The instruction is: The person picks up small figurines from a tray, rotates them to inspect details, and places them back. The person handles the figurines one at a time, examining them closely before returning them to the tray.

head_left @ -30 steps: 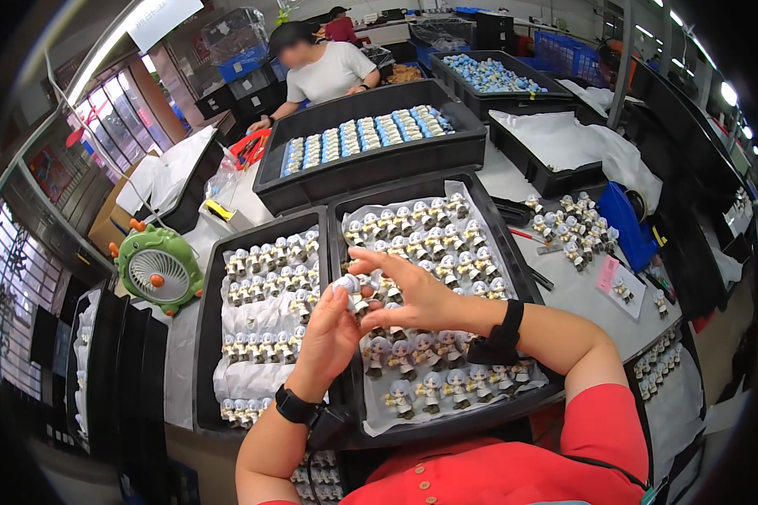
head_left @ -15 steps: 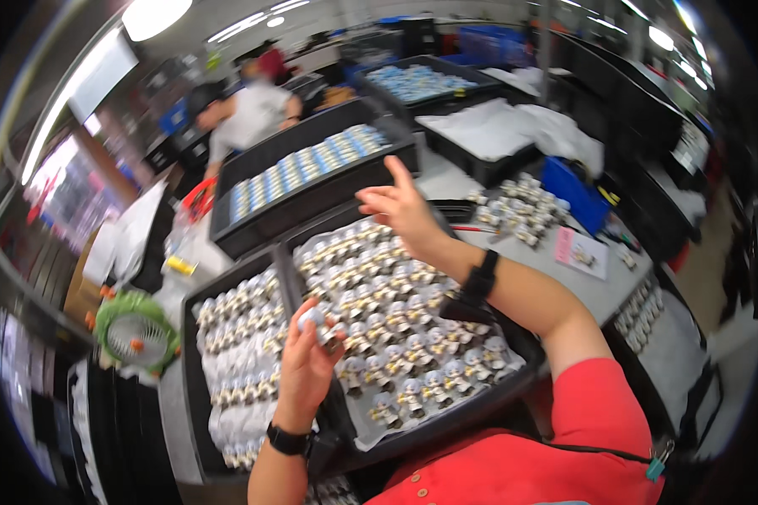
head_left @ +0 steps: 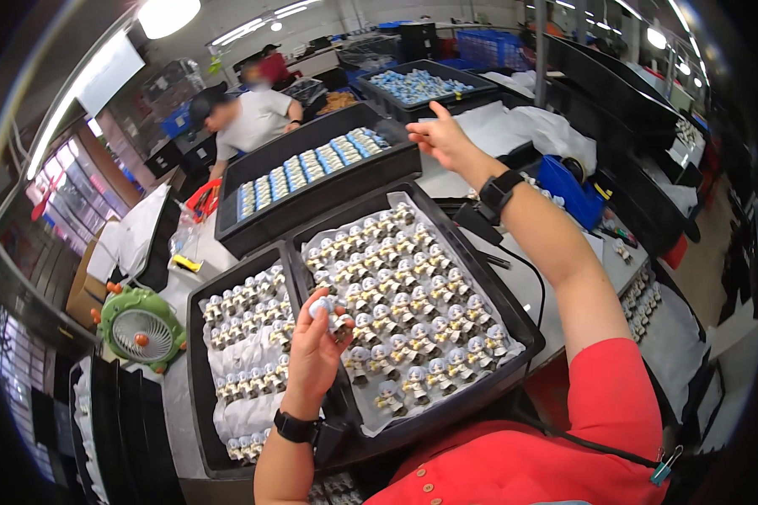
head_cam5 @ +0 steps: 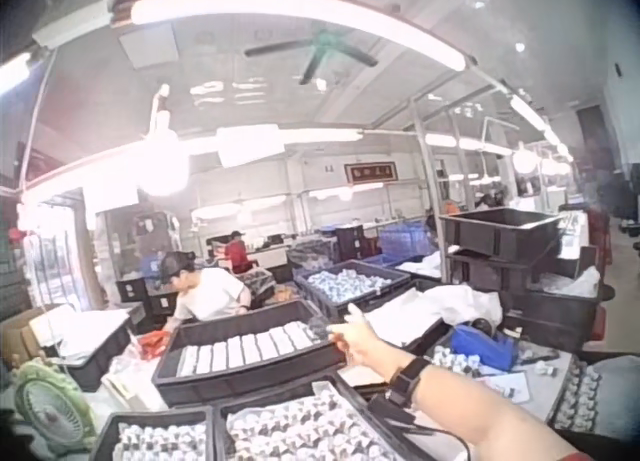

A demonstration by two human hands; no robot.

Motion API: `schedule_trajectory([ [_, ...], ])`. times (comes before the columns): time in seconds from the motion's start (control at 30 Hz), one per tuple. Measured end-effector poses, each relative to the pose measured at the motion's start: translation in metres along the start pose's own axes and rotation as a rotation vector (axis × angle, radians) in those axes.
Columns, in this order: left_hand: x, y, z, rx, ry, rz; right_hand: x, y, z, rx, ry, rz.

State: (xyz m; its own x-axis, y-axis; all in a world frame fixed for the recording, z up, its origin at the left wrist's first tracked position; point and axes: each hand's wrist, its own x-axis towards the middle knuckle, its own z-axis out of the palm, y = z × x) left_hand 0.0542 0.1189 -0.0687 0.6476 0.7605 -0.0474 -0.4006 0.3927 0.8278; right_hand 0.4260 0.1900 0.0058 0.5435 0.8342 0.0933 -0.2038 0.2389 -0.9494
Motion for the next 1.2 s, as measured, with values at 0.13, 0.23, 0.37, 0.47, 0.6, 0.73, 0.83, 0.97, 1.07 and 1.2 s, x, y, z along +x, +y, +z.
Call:
schedule_trajectory([
  [0.13,-0.003,0.002,0.002,0.018,0.015,-0.002,0.004,0.001,0.002,-0.01,0.021,0.035],
  [0.23,-0.005,0.002,0.004,0.028,0.005,0.0,0.006,0.003,0.003,-0.022,0.035,0.048],
  [0.37,-0.004,0.001,0.004,0.033,0.005,-0.005,0.006,0.006,0.004,-0.024,0.041,0.083],
  [0.47,-0.004,0.002,0.002,0.047,0.017,-0.003,-0.004,0.012,0.015,0.011,0.015,0.143],
  [0.6,-0.002,0.002,0.001,0.054,0.018,-0.001,-0.02,0.015,0.033,0.057,-0.042,0.139],
  [0.73,-0.002,0.002,-0.001,0.053,0.036,0.011,-0.048,0.029,0.057,0.048,-0.283,0.167],
  [0.83,-0.001,0.002,-0.004,0.061,0.038,0.018,-0.083,0.046,0.074,-0.098,-0.571,0.221],
  [0.97,0.001,0.002,-0.004,0.055,0.053,0.023,-0.125,0.059,0.088,-0.414,-1.082,0.281],
  [1.07,0.001,0.001,-0.005,0.067,0.067,0.021,-0.145,0.065,0.092,-0.406,-1.254,0.331],
  [1.2,0.0,0.003,-0.007,0.088,0.074,0.023,-0.155,0.066,0.099,-0.588,-1.276,0.098],
])
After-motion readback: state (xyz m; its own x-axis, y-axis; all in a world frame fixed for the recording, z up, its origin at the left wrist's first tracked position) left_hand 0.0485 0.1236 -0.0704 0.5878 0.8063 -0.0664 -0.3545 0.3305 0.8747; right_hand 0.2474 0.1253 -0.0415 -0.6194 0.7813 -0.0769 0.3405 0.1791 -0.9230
